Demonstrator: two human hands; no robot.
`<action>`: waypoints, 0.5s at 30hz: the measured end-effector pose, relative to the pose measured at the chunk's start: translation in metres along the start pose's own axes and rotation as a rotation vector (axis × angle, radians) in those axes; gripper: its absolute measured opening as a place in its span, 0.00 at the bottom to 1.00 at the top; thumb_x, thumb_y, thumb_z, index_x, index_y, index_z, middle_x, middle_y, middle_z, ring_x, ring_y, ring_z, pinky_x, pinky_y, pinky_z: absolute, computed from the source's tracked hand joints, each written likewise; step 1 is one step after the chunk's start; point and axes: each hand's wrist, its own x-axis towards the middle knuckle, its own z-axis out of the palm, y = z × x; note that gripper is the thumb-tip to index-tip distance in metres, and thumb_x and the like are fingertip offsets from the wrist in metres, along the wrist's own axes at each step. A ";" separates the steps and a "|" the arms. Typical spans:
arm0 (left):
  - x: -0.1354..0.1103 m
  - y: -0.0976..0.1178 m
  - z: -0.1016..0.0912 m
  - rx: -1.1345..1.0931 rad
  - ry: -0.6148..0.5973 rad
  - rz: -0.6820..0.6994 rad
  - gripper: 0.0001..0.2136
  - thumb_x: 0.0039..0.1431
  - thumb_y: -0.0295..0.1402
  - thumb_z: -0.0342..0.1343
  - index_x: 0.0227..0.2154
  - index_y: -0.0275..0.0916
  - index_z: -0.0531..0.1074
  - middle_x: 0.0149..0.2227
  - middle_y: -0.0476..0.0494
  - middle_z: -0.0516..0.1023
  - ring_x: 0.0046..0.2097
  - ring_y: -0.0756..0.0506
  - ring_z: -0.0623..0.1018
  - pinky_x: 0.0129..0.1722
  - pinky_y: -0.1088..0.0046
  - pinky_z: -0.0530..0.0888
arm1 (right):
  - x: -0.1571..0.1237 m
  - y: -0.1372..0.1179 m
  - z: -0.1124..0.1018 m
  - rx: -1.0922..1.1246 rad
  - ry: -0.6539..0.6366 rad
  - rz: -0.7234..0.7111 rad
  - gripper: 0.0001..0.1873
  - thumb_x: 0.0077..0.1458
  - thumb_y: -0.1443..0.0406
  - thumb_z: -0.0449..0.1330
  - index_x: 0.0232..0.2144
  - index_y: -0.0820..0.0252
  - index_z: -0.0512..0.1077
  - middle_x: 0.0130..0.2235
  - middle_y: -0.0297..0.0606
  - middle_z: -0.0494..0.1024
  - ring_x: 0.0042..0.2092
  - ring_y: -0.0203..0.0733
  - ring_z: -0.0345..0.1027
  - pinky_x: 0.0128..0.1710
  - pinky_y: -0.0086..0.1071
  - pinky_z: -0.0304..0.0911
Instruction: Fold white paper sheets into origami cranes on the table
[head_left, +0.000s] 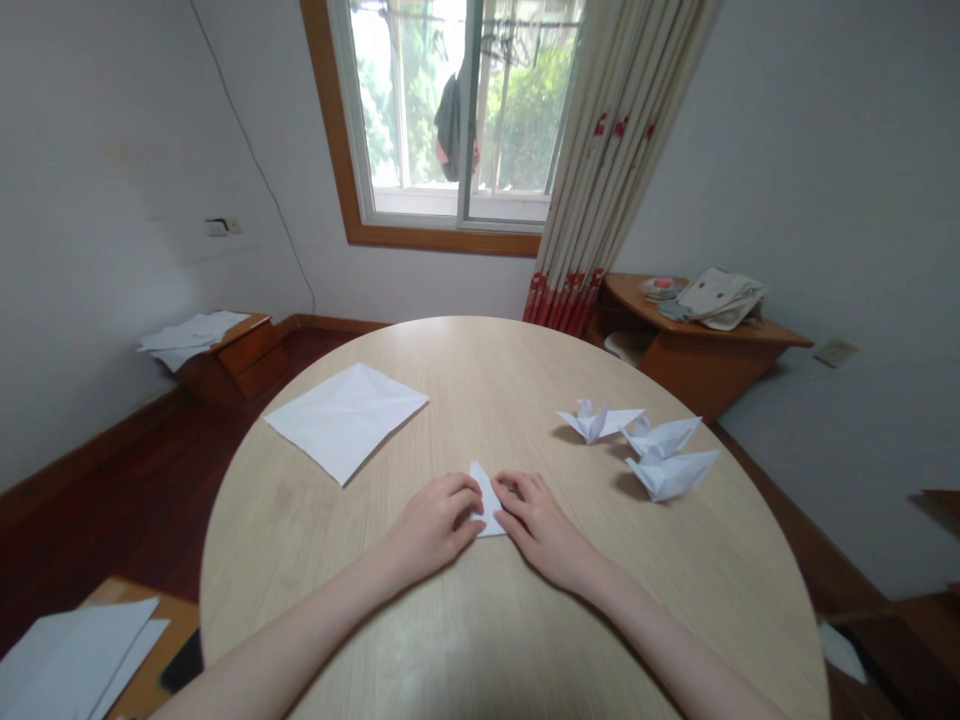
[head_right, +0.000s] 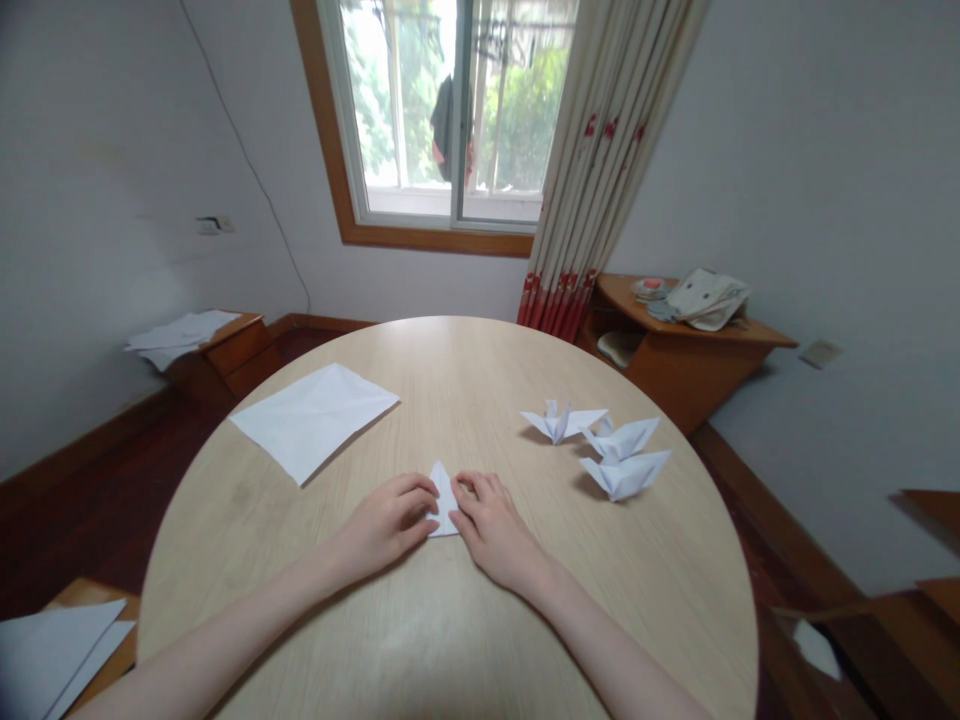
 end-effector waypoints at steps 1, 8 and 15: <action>0.000 0.001 -0.001 0.014 -0.007 0.004 0.02 0.58 0.27 0.56 0.33 0.40 0.71 0.41 0.45 0.75 0.44 0.44 0.75 0.46 0.67 0.71 | 0.000 0.000 0.000 -0.023 -0.004 -0.009 0.18 0.63 0.68 0.52 0.53 0.52 0.69 0.52 0.45 0.69 0.53 0.49 0.61 0.54 0.50 0.61; 0.000 0.002 -0.011 0.088 -0.089 0.042 0.09 0.51 0.29 0.62 0.37 0.39 0.73 0.43 0.44 0.76 0.45 0.42 0.76 0.45 0.68 0.72 | 0.000 -0.005 -0.001 -0.215 -0.022 -0.043 0.19 0.63 0.68 0.50 0.55 0.58 0.67 0.54 0.48 0.69 0.55 0.52 0.60 0.52 0.51 0.62; -0.003 -0.008 -0.009 0.180 -0.147 0.180 0.05 0.60 0.32 0.54 0.37 0.40 0.74 0.42 0.42 0.79 0.45 0.43 0.78 0.44 0.69 0.74 | 0.000 -0.008 0.002 -0.407 -0.020 -0.081 0.18 0.64 0.67 0.49 0.55 0.61 0.66 0.52 0.51 0.71 0.52 0.55 0.63 0.47 0.50 0.63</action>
